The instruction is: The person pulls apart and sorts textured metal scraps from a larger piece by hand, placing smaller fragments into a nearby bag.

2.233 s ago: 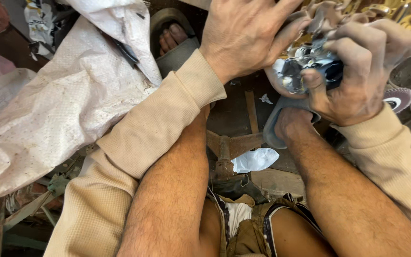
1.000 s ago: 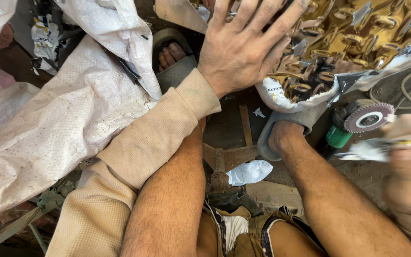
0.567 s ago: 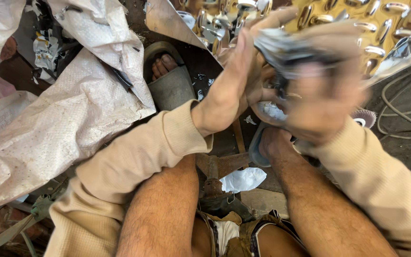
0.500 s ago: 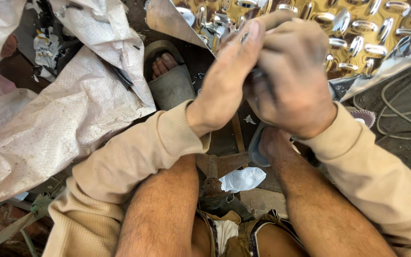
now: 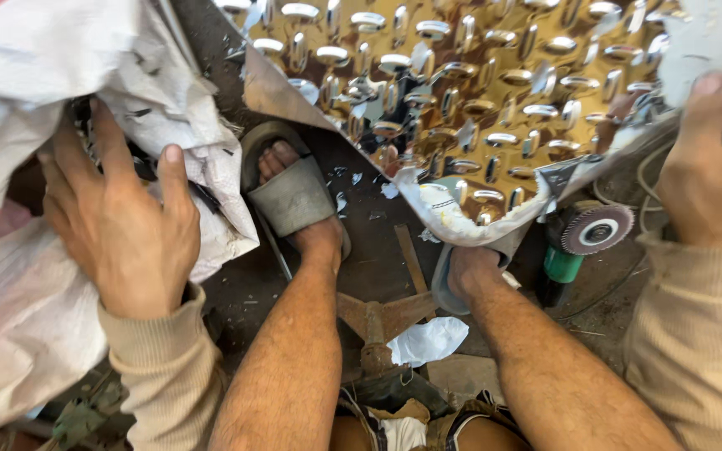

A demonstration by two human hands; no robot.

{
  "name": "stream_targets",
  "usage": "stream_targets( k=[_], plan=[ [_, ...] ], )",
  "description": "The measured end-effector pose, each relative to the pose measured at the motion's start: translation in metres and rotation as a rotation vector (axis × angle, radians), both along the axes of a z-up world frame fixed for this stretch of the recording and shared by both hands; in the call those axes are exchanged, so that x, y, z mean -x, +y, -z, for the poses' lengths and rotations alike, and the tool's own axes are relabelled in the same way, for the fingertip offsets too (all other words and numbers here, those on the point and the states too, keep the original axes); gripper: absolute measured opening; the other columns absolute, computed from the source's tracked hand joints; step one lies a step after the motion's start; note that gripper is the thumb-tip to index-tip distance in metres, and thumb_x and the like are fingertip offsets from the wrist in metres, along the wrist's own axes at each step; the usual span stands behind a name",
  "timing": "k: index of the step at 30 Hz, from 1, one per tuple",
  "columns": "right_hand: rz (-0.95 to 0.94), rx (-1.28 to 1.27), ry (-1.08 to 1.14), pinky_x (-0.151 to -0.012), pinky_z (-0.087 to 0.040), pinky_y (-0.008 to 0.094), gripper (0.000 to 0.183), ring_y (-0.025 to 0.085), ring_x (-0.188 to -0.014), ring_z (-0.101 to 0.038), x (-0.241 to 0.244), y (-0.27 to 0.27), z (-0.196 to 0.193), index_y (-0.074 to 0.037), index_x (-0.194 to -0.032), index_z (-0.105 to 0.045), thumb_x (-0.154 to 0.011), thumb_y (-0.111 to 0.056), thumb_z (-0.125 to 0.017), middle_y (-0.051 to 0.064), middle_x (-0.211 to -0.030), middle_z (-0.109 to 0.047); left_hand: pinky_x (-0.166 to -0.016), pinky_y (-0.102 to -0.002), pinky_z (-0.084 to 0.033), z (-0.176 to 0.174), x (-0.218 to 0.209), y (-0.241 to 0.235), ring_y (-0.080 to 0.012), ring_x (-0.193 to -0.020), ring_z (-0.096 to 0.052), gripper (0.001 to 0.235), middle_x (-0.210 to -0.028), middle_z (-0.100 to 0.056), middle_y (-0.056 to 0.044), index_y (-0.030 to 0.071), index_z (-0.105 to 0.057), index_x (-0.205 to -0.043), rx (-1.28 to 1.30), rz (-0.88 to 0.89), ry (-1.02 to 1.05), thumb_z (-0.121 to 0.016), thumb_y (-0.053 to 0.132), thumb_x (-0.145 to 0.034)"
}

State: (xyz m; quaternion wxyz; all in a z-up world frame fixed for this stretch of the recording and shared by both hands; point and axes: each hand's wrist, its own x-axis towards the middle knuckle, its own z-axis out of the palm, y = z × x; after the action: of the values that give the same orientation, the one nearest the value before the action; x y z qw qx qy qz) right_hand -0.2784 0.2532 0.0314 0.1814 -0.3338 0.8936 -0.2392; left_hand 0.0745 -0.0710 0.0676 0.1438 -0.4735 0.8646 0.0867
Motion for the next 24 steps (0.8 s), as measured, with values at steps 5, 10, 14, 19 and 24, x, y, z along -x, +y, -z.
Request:
stream_targets(
  k=[5,10,14,19,24],
  plan=[
    [0.058,-0.15,0.156,-0.094,-0.041,0.054,0.059,0.053,-0.12,-0.056,0.067,-0.005,0.042,0.016,-0.144,-0.057,-0.134,-0.04,-0.042,0.041,-0.133,-0.061,-0.069,-0.05,-0.048,-0.025,0.032,0.019,-0.036,-0.08,-0.069,0.036,-0.095,-0.074,-0.016,-0.002,-0.072,-0.105,0.044,0.081,0.27,-0.067,0.028,-0.123],
    [-0.238,0.058,0.095,-0.088,-0.049,0.047,0.031,0.04,-0.113,-0.065,0.098,-0.005,0.073,0.019,-0.139,-0.077,-0.137,-0.002,-0.054,0.032,-0.124,-0.072,-0.076,-0.045,-0.05,0.02,0.061,0.057,-0.0315,-0.088,-0.073,0.048,-0.101,-0.077,-0.012,0.008,-0.07,-0.11,-0.895,-0.064,0.238,-0.047,0.049,-0.1],
    [-0.109,0.058,-0.111,-0.085,-0.051,0.04,0.028,0.029,-0.112,-0.065,0.089,-0.012,0.06,0.017,-0.144,-0.071,-0.127,0.004,-0.054,0.023,-0.127,-0.072,-0.084,-0.028,-0.056,0.062,0.066,0.091,-0.0106,-0.09,-0.07,0.062,-0.104,-0.074,-0.003,0.009,-0.056,-0.139,-1.419,-0.225,0.293,-0.051,0.052,-0.093],
    [-0.129,-0.091,-0.043,-0.087,-0.052,0.045,0.03,0.037,-0.108,-0.067,0.086,-0.016,0.044,0.02,-0.138,-0.071,-0.119,0.001,-0.058,0.029,-0.123,-0.073,-0.088,-0.026,-0.053,0.083,0.07,0.098,-0.006,-0.098,-0.061,0.036,-0.106,-0.07,0.002,0.006,-0.067,-0.113,-1.48,-0.304,0.58,-0.068,0.036,-0.094],
    [-0.073,-0.306,-0.039,-0.094,-0.044,0.06,0.038,0.049,-0.116,-0.053,0.03,-0.034,-0.008,0.022,-0.141,-0.057,-0.114,-0.006,-0.053,0.036,-0.128,-0.055,-0.095,-0.03,-0.053,0.09,0.044,0.095,-0.0105,-0.103,-0.064,0.035,-0.111,-0.071,-0.001,0.008,-0.066,-0.117,-1.418,-0.255,0.591,-0.065,0.035,-0.096]
  ],
)
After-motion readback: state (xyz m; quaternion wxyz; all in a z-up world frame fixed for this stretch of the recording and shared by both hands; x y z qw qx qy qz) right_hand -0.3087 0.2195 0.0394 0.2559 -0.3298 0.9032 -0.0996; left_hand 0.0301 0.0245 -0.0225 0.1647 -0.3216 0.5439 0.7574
